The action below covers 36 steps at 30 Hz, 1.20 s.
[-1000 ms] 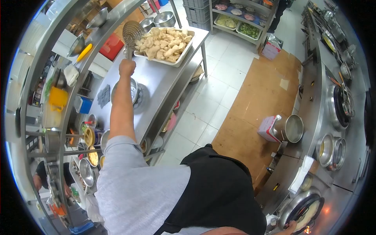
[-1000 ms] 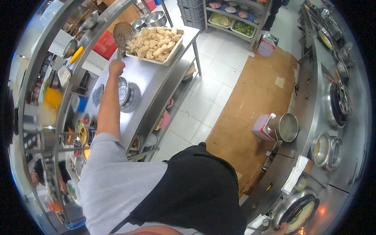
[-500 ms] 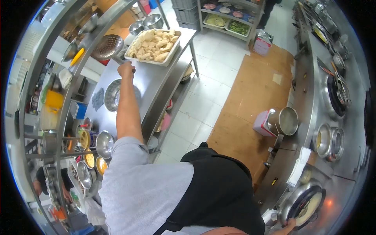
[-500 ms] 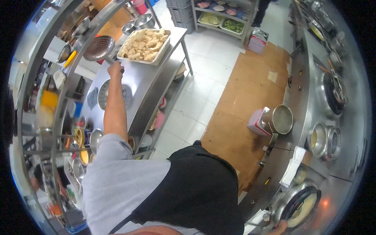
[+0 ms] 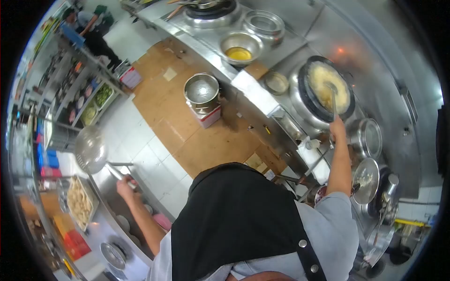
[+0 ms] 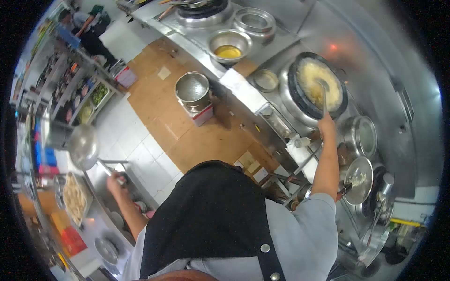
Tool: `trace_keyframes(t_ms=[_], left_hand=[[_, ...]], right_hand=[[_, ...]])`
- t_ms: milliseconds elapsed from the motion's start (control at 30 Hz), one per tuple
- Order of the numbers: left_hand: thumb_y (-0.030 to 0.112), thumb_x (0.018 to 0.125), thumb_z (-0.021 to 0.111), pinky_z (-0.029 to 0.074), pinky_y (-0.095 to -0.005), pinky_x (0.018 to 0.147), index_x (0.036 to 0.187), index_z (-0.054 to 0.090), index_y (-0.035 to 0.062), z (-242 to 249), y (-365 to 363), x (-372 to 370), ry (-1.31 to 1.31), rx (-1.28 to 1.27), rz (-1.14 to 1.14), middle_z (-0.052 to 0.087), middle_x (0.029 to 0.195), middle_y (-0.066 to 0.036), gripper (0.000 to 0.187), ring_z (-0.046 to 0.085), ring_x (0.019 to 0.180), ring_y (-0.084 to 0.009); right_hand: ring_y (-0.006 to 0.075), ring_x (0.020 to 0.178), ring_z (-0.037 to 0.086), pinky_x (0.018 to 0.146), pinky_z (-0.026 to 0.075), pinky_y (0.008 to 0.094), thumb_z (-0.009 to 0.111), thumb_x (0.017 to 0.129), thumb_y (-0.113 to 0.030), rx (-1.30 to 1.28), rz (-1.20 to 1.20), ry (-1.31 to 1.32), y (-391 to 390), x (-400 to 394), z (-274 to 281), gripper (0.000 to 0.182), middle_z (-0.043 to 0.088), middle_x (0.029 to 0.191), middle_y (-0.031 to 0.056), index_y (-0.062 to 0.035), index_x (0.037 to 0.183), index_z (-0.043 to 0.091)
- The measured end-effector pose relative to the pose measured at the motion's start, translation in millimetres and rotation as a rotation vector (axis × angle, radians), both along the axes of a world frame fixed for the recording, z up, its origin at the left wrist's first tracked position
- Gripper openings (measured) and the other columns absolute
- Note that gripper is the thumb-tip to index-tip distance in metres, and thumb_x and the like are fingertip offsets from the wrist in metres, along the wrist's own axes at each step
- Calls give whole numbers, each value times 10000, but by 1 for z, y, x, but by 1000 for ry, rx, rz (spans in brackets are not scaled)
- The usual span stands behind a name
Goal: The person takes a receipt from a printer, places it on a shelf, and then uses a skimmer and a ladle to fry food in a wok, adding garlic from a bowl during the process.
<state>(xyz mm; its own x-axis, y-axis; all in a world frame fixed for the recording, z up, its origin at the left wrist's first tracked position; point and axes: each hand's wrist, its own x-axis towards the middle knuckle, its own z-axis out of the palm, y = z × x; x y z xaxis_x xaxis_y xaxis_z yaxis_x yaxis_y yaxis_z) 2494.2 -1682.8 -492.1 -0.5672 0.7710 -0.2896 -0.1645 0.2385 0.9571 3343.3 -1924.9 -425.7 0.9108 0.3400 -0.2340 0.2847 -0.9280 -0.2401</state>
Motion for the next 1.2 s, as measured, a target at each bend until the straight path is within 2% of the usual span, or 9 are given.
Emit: trace_keyframes(t_ms=[100, 200, 333, 500, 667, 767, 867, 1133, 1200], left_hand=[[69, 887, 641, 448, -284, 457, 944, 609, 57, -10, -1, 106, 16, -86, -354, 586, 766, -37, 66, 557, 554, -134], [77, 875, 651, 436, -284, 417, 955, 602, 38, -7, 5, 196, 139, -164, -745, 569, 705, -15, 102, 554, 493, -129], [92, 857, 689, 440, -287, 433, 970, 605, 35, 8, 30, 306, 115, -239, -1193, 566, 669, -23, 152, 563, 493, -131], [105, 858, 712, 435, -292, 441, 969, 599, 28, -4, 70, 452, 77, -271, -1601, 575, 673, -28, 176, 564, 498, -132], [110, 878, 715, 449, -300, 448, 934, 619, 28, -70, 115, 564, -60, -371, -1757, 609, 699, -56, 138, 576, 517, -145], [113, 888, 714, 479, -317, 465, 969, 654, 14, -88, 140, 597, -51, -469, -1783, 617, 746, -57, 141, 583, 537, -154], [118, 894, 708, 476, -315, 463, 1001, 666, 6, -140, 168, 615, -169, -498, -1823, 628, 755, -55, 160, 589, 542, -155], [151, 918, 729, 483, -320, 509, 994, 666, -41, -128, 187, 628, 347, -203, -1892, 687, 757, -100, 216, 624, 556, -173], [150, 933, 713, 487, -320, 509, 1044, 647, -33, -134, 182, 628, 251, -314, -1895, 687, 766, -99, 224, 626, 565, -179]], right_hand=[[458, 1195, 656, 1001, 510, 522, 511, 905, -74, -29, 77, -55, -9, 52, -35, 661, 659, 1277, 335, -84, 1562, 430], [476, 1209, 637, 1038, 494, 536, 516, 907, -93, -8, 52, -42, -5, 58, -22, 680, 655, 1287, 330, -78, 1578, 404], [464, 1089, 692, 965, 535, 523, 546, 893, -144, -44, 69, -122, 2, 78, -33, 703, 682, 1225, 325, -119, 1581, 407], [479, 1150, 662, 1032, 502, 530, 540, 904, -158, 27, 0, -60, 26, 71, -22, 753, 670, 1257, 327, -134, 1629, 341], [480, 1148, 658, 1026, 501, 537, 564, 922, -179, 47, -8, -77, 29, 69, -49, 745, 673, 1246, 322, -111, 1627, 332], [484, 1160, 646, 1015, 503, 537, 580, 949, -199, -28, -66, -76, 40, 41, -34, 729, 671, 1245, 319, -119, 1626, 322], [489, 1120, 660, 988, 511, 554, 583, 955, -207, -8, -95, -81, 44, 22, -32, 732, 688, 1194, 319, -125, 1628, 307], [514, 1096, 660, 976, 507, 576, 599, 964, -233, -5, -175, 45, 42, -16, -18, 752, 683, 1164, 348, -166, 1643, 282], [518, 1100, 658, 984, 505, 573, 605, 966, -239, 24, -165, 60, 32, -25, -25, 751, 675, 1166, 363, -174, 1644, 289]])
